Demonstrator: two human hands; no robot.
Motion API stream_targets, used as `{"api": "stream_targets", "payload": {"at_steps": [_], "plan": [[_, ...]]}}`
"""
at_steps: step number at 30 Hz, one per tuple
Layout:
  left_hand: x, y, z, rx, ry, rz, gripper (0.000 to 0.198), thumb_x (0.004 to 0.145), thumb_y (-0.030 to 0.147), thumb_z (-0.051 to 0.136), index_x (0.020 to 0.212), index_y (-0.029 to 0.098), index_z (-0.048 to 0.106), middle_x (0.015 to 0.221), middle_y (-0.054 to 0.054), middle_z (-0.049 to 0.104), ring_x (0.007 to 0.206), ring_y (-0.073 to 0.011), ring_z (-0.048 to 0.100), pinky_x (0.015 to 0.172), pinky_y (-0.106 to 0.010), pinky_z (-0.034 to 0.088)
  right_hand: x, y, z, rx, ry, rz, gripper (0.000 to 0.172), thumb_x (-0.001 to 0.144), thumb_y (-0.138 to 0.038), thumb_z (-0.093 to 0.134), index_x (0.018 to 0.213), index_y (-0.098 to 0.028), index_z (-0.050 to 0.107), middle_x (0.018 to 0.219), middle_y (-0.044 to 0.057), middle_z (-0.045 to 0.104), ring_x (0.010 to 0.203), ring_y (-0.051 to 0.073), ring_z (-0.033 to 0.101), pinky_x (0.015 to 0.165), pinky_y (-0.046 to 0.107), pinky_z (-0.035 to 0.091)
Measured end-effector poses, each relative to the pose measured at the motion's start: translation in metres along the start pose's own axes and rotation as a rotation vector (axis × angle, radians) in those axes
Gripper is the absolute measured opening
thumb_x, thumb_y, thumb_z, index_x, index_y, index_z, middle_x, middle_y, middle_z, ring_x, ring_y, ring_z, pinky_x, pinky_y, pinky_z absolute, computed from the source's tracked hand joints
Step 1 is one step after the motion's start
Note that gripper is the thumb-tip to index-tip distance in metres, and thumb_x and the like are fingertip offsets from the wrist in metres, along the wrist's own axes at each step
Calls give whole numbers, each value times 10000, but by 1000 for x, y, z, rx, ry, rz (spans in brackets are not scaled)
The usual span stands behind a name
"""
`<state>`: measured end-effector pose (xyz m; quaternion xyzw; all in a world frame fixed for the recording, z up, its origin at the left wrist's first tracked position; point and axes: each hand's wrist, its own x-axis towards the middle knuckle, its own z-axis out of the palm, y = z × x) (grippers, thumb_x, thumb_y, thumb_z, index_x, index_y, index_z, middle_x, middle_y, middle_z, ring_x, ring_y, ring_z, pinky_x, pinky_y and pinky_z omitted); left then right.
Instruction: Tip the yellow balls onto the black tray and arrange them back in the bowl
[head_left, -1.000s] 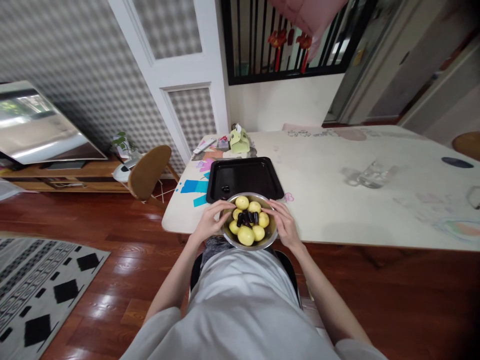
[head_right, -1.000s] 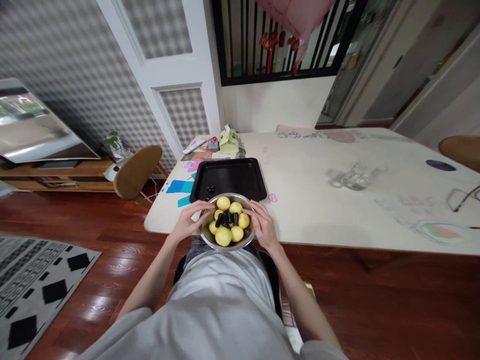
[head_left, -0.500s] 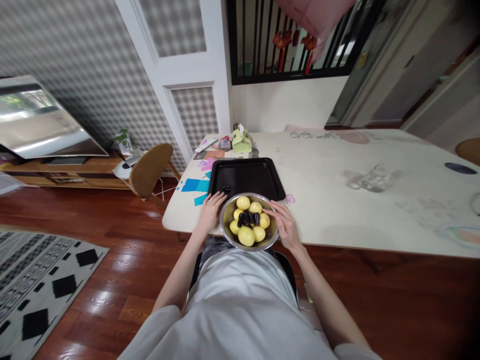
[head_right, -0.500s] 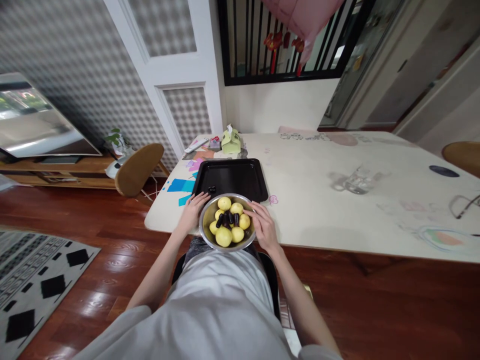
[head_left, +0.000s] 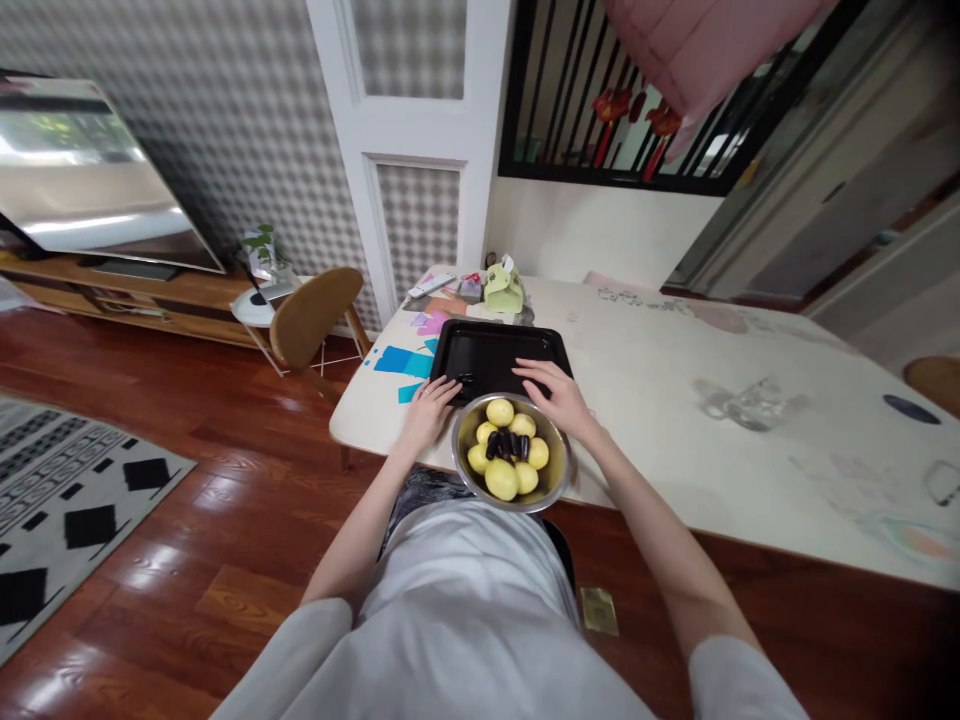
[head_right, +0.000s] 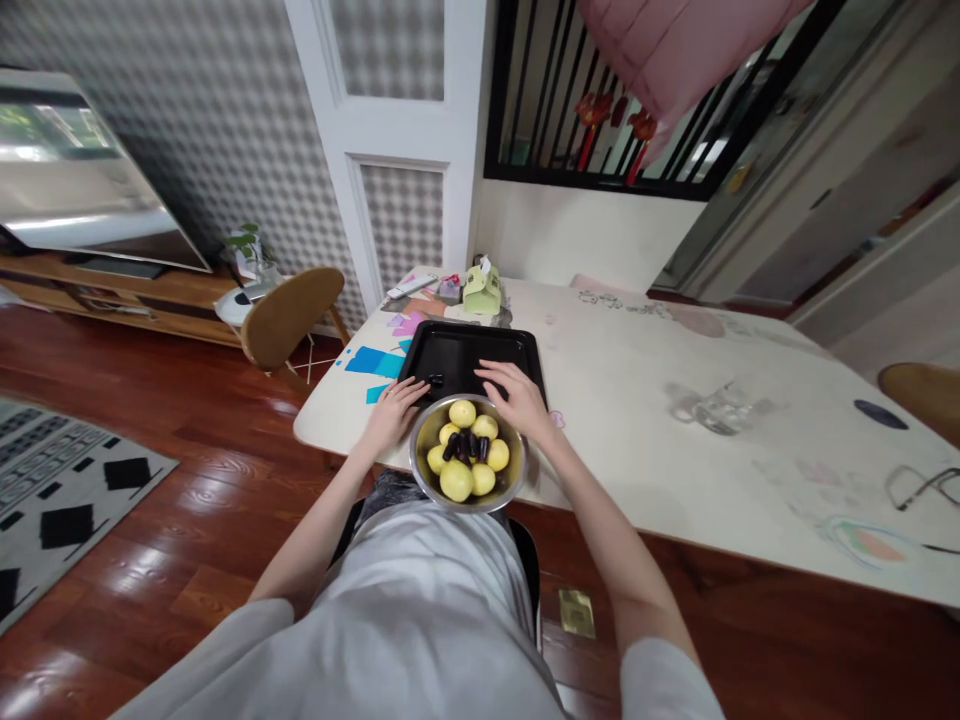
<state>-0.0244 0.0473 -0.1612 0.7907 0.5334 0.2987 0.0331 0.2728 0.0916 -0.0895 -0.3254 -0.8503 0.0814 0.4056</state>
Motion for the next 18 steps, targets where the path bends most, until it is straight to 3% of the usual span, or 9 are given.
{"api": "stream_targets", "payload": {"at_steps": [5,8,12,18], "plan": [[-1,-3,2,-108,37,47,446,1077,353,529,1489,200,605,1535,-131,617,1535,-288,457,1251,-560,434,59,27,43,-50,-372,-154,350,1019,-192,563,1291,-302,753,1443,50,697,1298,233,684,1102,448,582],[-1,-4,5,-109,43,52,450,1113,367,432,1487,183,603,1554,-134,599,1551,-282,438,1261,-569,422,79,42,68,-67,-496,-223,359,993,-189,624,1298,-327,754,1485,38,671,1315,243,680,1112,451,577],[-3,-4,7,-105,42,47,454,1125,366,394,1504,207,586,1581,-111,576,1567,-267,417,1271,-563,412,92,54,90,-76,-600,-275,318,933,-189,724,1209,-333,794,1449,33,698,1266,254,711,1060,433,604],[-4,0,6,-103,37,16,470,1126,368,388,1515,181,576,1594,-124,560,1587,-266,381,1286,-539,382,91,59,102,-39,-600,-264,253,965,-256,706,1201,-288,793,1324,69,760,1216,235,727,1031,398,609]]}}
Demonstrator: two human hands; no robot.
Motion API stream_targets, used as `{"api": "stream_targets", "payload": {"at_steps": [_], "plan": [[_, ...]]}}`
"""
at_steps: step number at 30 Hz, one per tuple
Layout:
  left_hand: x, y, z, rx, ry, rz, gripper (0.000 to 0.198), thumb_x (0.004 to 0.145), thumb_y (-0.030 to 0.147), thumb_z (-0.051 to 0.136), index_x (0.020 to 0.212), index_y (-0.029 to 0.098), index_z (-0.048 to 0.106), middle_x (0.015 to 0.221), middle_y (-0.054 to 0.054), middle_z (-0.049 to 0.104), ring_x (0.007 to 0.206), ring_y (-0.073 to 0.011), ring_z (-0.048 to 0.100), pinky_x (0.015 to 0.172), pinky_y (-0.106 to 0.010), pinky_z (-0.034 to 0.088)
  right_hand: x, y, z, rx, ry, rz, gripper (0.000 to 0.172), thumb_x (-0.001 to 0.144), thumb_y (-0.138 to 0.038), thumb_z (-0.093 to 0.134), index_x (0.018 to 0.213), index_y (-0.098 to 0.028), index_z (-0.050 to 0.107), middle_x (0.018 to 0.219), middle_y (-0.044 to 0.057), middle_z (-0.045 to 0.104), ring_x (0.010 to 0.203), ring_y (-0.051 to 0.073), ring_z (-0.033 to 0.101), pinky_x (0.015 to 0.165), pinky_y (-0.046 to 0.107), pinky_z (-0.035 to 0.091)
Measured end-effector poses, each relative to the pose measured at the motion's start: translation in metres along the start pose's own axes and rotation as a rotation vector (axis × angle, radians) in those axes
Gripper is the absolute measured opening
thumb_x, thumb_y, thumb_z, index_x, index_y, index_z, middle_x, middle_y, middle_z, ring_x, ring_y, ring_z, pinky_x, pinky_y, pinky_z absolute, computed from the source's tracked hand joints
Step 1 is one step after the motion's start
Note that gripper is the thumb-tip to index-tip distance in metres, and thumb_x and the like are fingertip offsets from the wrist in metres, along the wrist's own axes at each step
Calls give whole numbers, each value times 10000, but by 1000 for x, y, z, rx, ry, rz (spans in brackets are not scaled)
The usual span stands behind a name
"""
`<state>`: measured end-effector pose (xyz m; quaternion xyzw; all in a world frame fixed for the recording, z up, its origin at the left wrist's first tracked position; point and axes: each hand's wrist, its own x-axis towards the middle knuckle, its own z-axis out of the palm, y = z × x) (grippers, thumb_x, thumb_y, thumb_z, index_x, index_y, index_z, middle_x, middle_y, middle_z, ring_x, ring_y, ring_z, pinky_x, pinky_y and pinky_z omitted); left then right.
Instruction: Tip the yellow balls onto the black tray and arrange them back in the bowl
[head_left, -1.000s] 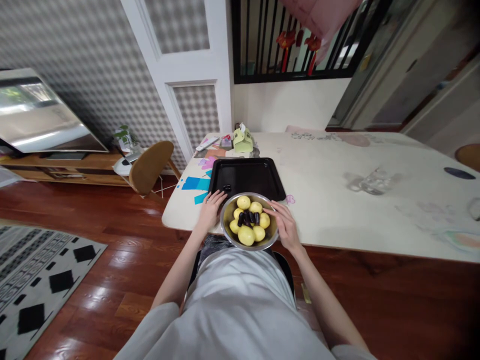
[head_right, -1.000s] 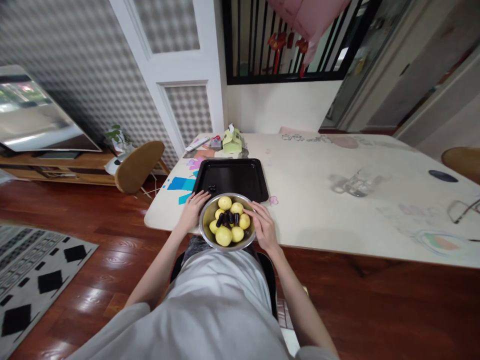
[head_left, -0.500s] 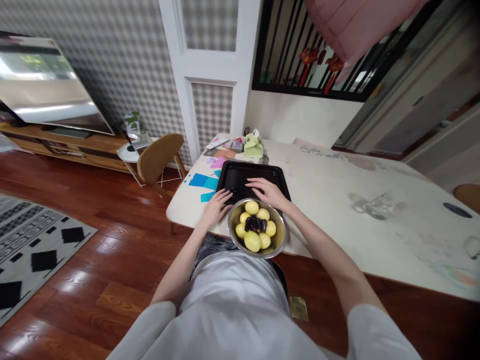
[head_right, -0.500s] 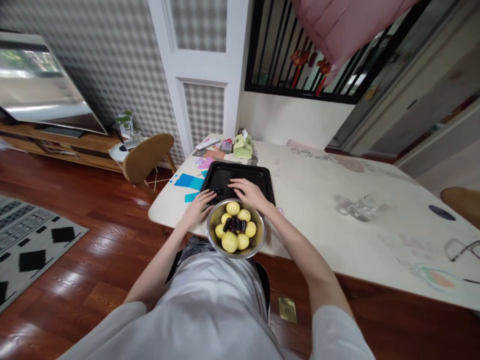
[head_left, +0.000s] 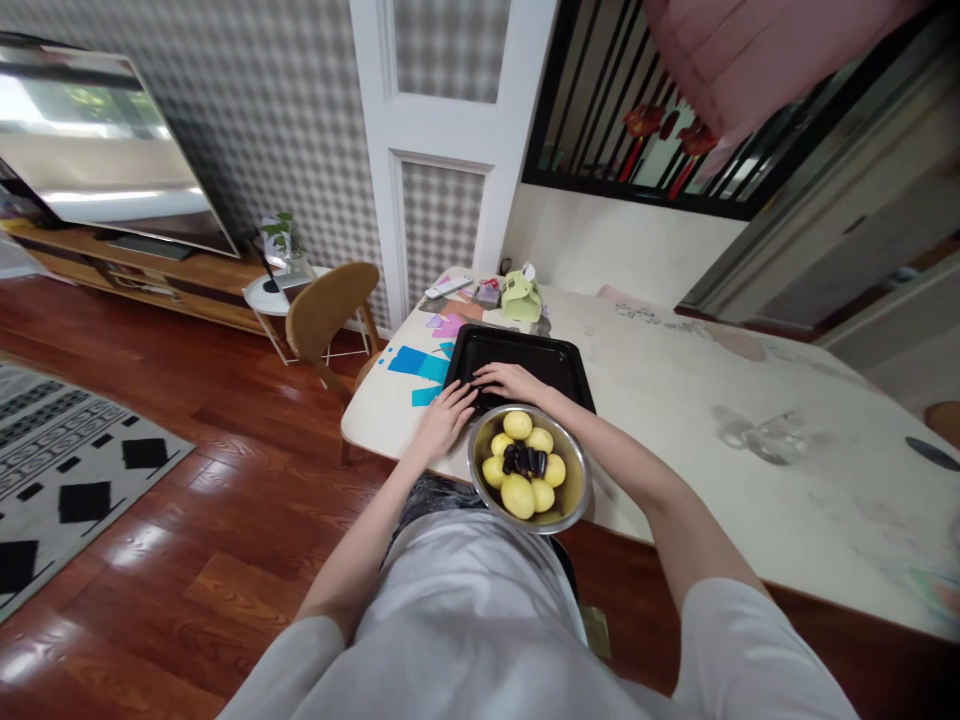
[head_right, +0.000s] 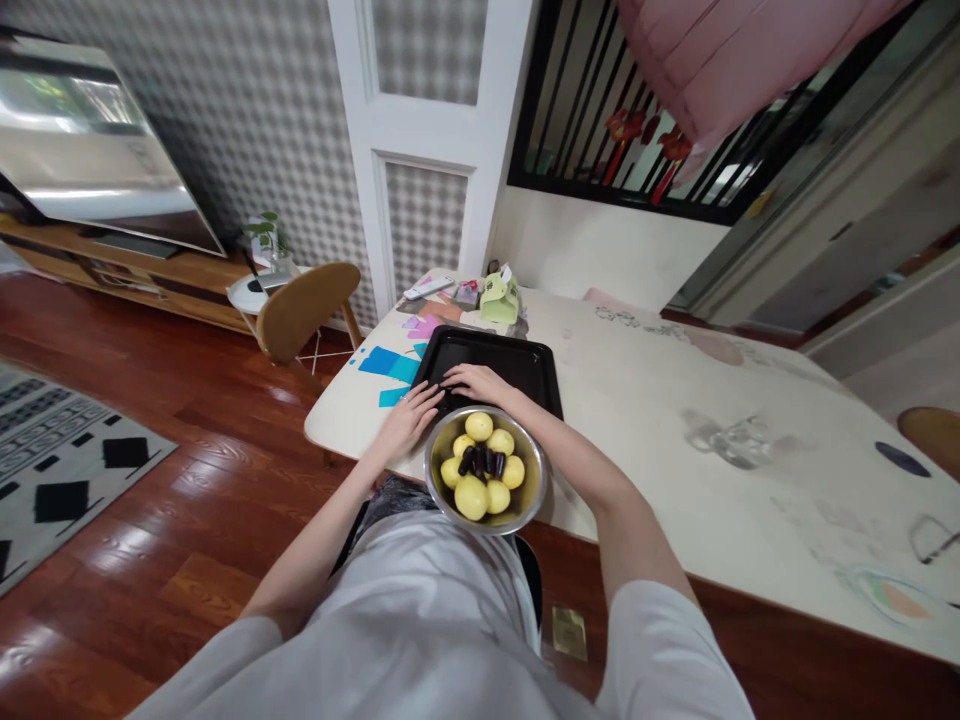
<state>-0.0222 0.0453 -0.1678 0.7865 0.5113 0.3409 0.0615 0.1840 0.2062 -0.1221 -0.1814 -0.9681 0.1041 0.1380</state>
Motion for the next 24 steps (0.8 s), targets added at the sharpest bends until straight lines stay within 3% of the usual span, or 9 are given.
{"api": "stream_targets", "payload": {"at_steps": [5,8,12,15,19,24], "plan": [[-1,7,-5,11,-44,-49,492,1135,381,352,1571,219,512,1638,-100,512,1607,-272,340,1278,-550,361,-8,-6,-9,19,72,37,257,1011,-273,627,1215,-256,783,1281,95,759,1198,236,724,1038,410,608],[-2,10,-8,19,-44,-71,491,1137,383,346,1588,252,488,1635,-87,518,1603,-269,349,1290,-567,314,-22,-21,-27,53,208,74,293,1035,-281,583,1265,-266,764,1327,96,736,1240,244,698,1091,449,582],[-2,12,-10,12,-44,-68,492,1135,383,351,1598,269,474,1642,-80,510,1606,-264,344,1314,-568,248,-55,-61,-52,138,416,103,291,1041,-331,598,1277,-287,762,1323,85,742,1237,256,693,1114,498,565],[-3,12,-10,3,-48,-63,497,1133,396,362,1600,266,473,1647,-84,503,1612,-265,332,1319,-564,234,-90,-99,-63,197,425,100,285,1043,-351,609,1277,-298,764,1310,78,750,1223,254,699,1105,497,572],[-4,11,-9,4,-41,-60,497,1128,411,384,1594,269,484,1644,-88,507,1611,-268,335,1324,-564,230,-135,-142,-58,227,397,196,291,1053,-358,589,1286,-332,761,1306,68,752,1220,267,704,1068,499,603],[-3,10,-8,21,-49,-53,509,1130,417,371,1598,249,476,1641,-93,509,1607,-273,337,1323,-558,231,-170,-172,-34,200,424,304,308,1053,-313,592,1318,-335,747,1293,70,756,1220,266,710,1074,492,608]]}}
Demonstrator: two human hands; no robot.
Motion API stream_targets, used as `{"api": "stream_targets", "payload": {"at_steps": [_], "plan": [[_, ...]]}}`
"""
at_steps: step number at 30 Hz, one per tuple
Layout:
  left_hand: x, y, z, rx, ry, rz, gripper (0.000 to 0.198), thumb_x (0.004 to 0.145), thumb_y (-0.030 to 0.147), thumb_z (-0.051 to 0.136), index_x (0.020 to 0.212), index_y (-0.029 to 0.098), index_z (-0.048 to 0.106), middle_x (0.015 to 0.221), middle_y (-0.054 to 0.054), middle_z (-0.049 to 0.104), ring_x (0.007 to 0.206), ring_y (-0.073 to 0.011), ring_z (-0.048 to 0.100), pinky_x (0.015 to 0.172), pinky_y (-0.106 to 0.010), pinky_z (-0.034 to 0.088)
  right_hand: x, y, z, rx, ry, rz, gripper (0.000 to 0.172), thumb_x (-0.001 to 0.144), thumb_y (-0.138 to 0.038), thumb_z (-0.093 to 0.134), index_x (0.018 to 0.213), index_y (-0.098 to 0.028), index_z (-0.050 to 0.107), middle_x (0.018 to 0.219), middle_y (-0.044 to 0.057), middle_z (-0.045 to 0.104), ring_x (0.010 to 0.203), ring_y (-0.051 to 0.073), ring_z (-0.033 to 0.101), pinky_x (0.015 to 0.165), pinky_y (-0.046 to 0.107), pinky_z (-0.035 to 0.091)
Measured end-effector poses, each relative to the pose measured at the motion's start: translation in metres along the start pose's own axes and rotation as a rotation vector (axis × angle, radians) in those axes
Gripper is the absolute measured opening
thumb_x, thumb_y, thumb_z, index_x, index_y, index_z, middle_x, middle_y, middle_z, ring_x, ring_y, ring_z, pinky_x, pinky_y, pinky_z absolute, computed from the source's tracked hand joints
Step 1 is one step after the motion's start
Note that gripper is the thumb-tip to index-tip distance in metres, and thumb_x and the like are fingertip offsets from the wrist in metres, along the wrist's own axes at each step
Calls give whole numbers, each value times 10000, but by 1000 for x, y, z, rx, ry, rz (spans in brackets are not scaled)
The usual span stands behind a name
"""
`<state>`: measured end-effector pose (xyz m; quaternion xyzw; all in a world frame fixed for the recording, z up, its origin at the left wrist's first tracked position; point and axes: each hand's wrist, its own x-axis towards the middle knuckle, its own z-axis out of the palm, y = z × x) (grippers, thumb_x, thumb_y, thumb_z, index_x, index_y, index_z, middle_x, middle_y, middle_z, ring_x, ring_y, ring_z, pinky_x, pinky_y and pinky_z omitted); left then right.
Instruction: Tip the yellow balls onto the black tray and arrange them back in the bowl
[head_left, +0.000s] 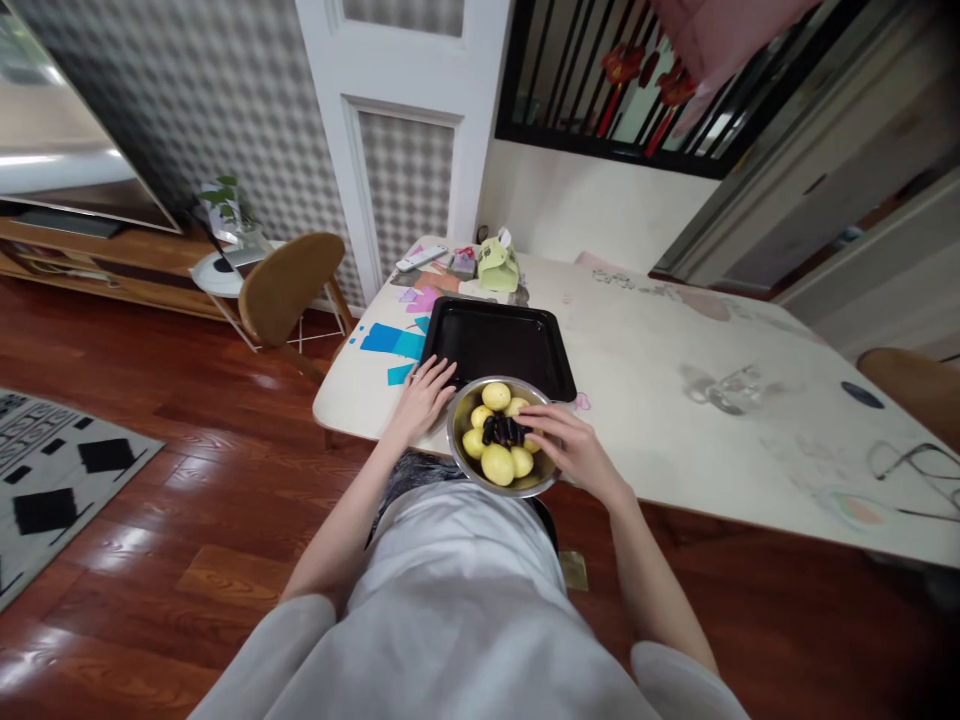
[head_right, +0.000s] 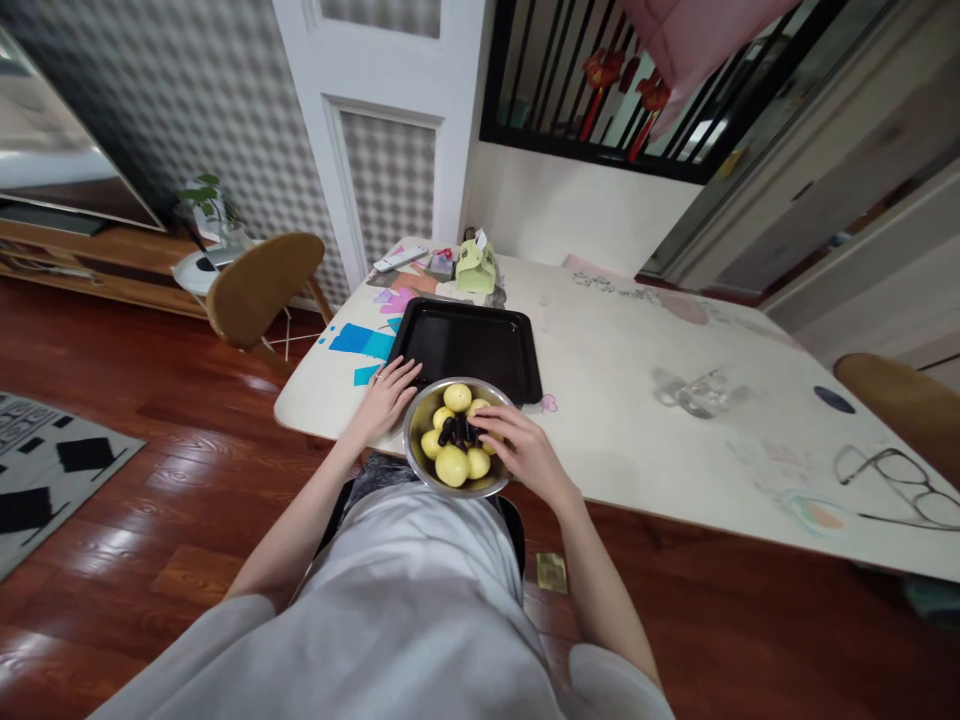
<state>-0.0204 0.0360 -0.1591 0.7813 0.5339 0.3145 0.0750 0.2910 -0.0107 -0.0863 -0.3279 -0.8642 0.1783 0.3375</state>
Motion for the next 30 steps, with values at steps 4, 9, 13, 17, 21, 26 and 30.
{"api": "stream_targets", "payload": {"at_steps": [4,9,13,17,21,26,30], "plan": [[1,0,0,25,-7,3,515,1129,424,367,1590,228,485,1636,-104,514,1601,-284,341,1313,-561,248,-20,-4,11,17,5,24,322,1049,-295,599,1333,-359,737,1327,55,750,1225,262,716,1082,495,612],[1,1,-1,46,-6,2,508,1125,429,375,1581,242,497,1625,-107,526,1593,-284,355,1302,-559,276,-31,0,19,49,55,18,364,1035,-287,620,1380,-367,706,1332,50,757,1246,275,712,1102,535,602],[1,1,-1,60,-11,-1,518,1124,432,374,1586,229,488,1627,-116,521,1592,-293,351,1295,-559,283,-35,3,22,56,118,54,349,1007,-311,672,1350,-357,721,1346,59,747,1237,280,714,1085,529,611],[1,2,-2,61,-14,-1,521,1122,438,374,1583,221,489,1625,-118,522,1589,-300,350,1292,-545,286,-34,2,23,72,183,77,181,984,-342,710,1141,-307,791,1193,78,778,1122,276,744,1010,493,639],[2,2,-1,58,-8,-10,528,1121,437,379,1586,206,476,1612,-128,535,1587,-301,353,1296,-541,272,-33,-1,27,83,226,76,113,979,-343,721,1035,-275,791,1084,79,779,1034,259,752,949,458,650],[2,3,-1,72,5,-21,515,1121,429,382,1572,204,484,1592,-124,559,1585,-306,357,1305,-552,237,-32,2,25,91,213,62,140,968,-353,736,1078,-287,792,1120,79,780,1064,265,744,961,469,639],[2,5,-2,82,6,-21,502,1120,417,391,1556,191,495,1578,-133,571,1582,-309,367,1303,-559,234,-33,5,19,84,237,32,163,969,-348,735,1108,-288,795,1126,87,787,1052,270,746,935,465,640]]}}
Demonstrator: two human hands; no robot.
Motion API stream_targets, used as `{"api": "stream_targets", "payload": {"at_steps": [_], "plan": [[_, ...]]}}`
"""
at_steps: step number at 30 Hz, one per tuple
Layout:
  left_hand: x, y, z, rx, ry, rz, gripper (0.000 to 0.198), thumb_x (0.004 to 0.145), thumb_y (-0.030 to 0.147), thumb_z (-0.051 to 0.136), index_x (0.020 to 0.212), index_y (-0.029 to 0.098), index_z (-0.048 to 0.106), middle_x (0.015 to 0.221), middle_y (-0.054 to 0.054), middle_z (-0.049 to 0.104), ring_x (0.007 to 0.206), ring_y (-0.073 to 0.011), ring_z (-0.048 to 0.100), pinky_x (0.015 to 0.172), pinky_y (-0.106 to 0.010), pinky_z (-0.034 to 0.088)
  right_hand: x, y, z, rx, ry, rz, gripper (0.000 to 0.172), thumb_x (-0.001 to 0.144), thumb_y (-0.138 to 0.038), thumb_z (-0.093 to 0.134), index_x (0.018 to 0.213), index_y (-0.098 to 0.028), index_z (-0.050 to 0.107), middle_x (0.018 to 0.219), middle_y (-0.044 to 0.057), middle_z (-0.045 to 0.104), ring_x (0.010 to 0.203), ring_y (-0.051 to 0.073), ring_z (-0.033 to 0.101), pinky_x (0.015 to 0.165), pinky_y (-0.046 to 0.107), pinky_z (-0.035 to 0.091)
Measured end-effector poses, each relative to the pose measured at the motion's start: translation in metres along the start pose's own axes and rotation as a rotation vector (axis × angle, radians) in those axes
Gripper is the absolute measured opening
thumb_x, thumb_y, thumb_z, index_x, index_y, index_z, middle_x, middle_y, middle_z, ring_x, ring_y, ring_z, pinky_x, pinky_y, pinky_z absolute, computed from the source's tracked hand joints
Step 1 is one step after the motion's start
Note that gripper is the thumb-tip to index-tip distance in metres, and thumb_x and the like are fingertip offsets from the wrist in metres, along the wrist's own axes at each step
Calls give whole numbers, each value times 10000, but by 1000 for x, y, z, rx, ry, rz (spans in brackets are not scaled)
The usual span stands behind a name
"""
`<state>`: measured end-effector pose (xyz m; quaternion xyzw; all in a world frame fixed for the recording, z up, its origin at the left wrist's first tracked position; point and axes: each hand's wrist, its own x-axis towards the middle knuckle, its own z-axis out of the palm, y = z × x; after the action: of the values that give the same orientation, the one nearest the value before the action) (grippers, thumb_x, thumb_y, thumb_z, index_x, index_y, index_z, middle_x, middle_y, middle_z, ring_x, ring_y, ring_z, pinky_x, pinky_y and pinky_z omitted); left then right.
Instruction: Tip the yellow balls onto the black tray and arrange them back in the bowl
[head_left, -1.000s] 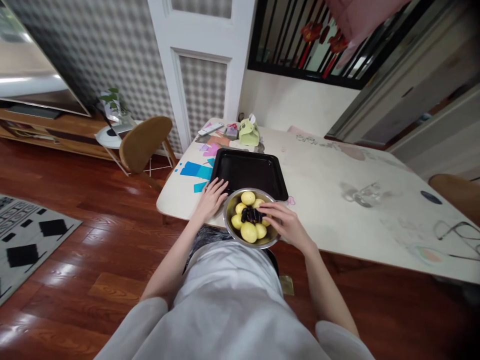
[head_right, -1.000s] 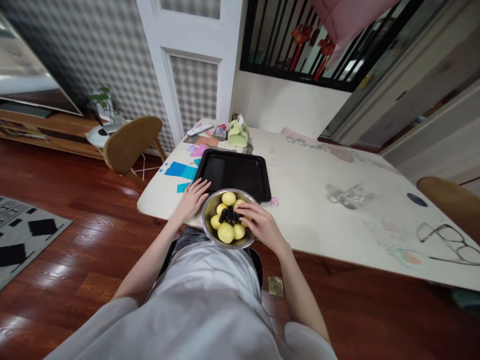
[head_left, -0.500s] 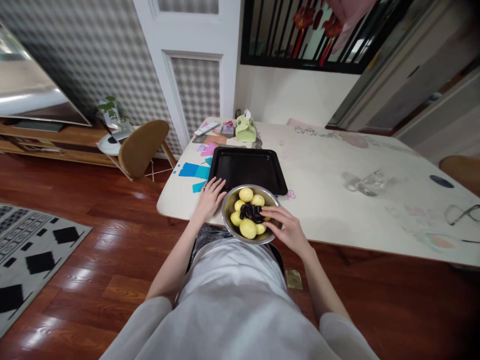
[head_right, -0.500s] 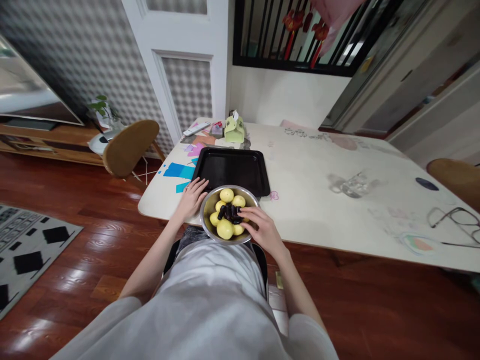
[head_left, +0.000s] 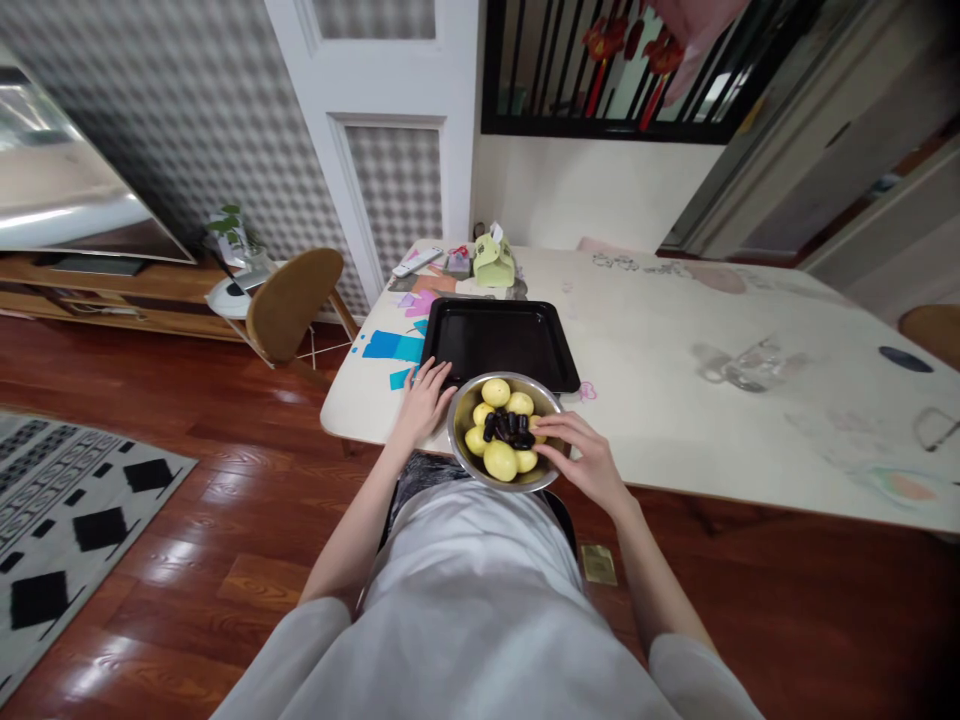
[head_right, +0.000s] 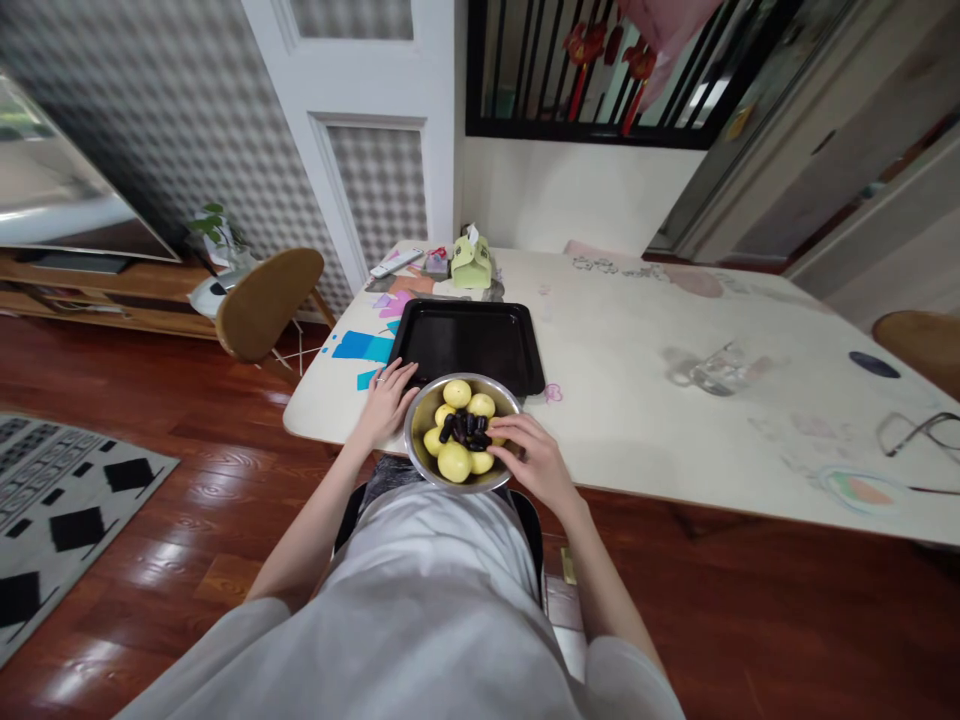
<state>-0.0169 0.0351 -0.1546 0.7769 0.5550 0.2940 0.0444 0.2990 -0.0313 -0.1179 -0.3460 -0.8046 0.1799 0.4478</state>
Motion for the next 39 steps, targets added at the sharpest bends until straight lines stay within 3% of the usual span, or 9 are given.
{"api": "stream_targets", "payload": {"at_steps": [16,29,33,36,39], "plan": [[-1,7,-9,7,-30,50,393,1126,336,389,1388,253,671,1497,-96,648,1546,-287,421,1298,-599,195,-1,-4,-5,-18,65,-65,135,967,-201,728,1065,-268,792,1086,82,786,995,234,747,874,408,638],[3,5,-4,5,18,-41,464,1120,372,418,1535,205,538,1586,-123,570,1566,-293,398,1290,-557,239,0,-5,-4,-24,73,-72,131,961,-191,735,1055,-262,792,1072,77,788,981,230,750,865,395,636],[16,3,-13,-49,-12,-83,395,1129,313,379,1368,230,682,1438,-79,702,1514,-288,474,1292,-587,205,0,-5,-5,-23,81,-69,136,961,-189,733,1058,-266,790,1075,73,785,982,228,748,867,391,633],[35,2,-20,-16,-71,-89,290,1083,290,512,1175,229,780,1287,-86,780,1394,-321,595,1288,-619,194,-1,-4,-5,-27,76,-70,141,964,-187,729,1065,-267,787,1082,74,782,991,228,745,873,392,631],[53,2,-21,-4,-90,-89,161,985,214,667,1048,220,816,1157,-99,818,1201,-330,713,1267,-614,258,-1,-4,-6,-31,74,-73,149,966,-186,727,1075,-268,785,1085,76,779,998,230,743,879,399,631]]}}
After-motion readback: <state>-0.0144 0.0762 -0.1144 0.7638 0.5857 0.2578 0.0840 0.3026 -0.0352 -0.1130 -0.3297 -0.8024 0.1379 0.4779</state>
